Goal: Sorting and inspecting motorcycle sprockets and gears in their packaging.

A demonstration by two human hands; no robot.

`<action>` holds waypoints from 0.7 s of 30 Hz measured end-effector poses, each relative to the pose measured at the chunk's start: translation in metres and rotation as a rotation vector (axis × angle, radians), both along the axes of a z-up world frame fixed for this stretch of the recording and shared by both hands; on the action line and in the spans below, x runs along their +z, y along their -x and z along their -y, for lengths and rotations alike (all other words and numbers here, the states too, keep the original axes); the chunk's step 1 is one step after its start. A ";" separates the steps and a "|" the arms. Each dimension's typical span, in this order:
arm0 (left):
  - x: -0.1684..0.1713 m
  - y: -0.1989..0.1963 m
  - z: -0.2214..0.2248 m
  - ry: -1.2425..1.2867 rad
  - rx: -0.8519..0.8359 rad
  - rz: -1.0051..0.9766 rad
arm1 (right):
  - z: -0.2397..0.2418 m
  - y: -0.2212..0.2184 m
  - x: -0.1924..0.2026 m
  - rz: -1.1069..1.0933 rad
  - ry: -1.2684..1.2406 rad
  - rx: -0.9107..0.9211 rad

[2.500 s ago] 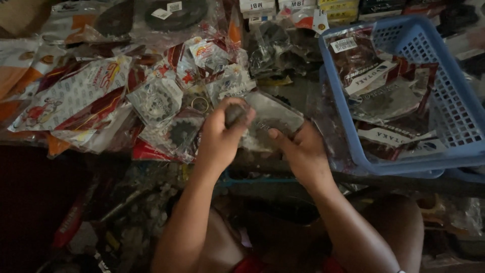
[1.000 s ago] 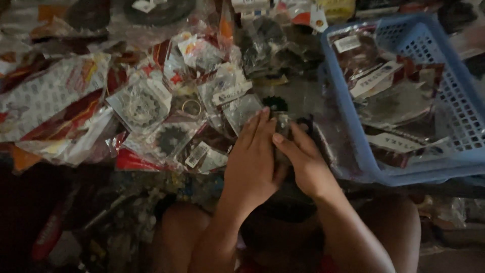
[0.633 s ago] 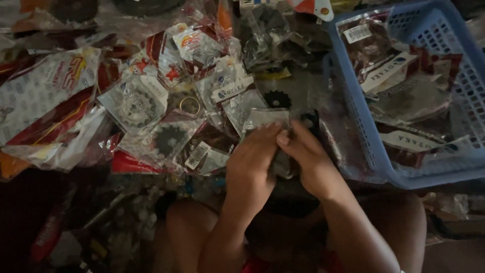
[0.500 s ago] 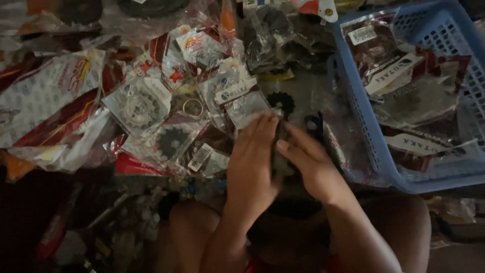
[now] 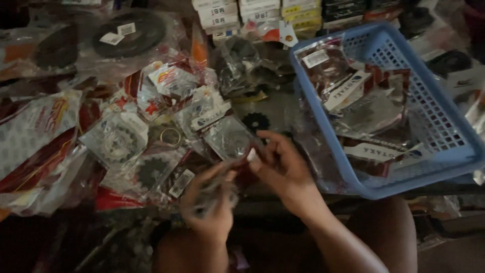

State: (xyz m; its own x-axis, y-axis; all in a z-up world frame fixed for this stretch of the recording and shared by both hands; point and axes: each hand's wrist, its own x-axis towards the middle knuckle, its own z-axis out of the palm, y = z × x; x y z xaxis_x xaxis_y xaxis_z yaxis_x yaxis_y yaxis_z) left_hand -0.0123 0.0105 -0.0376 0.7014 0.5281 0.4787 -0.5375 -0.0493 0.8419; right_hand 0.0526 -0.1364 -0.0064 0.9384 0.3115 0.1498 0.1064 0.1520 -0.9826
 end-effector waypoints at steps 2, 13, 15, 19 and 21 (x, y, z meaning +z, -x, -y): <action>0.010 0.001 -0.004 -0.096 0.139 -0.087 | 0.001 0.000 0.014 0.070 0.135 0.006; 0.032 -0.013 0.014 -0.339 0.406 0.027 | 0.007 0.015 0.020 0.029 0.203 -0.054; 0.026 -0.031 0.006 -0.867 0.544 0.292 | 0.005 0.014 0.017 0.089 0.196 -0.125; 0.037 -0.007 0.027 -1.188 0.397 -0.062 | 0.005 0.016 0.012 0.226 0.187 -0.173; 0.040 -0.004 0.022 -1.157 0.240 0.001 | 0.009 0.020 0.013 0.294 0.191 -0.181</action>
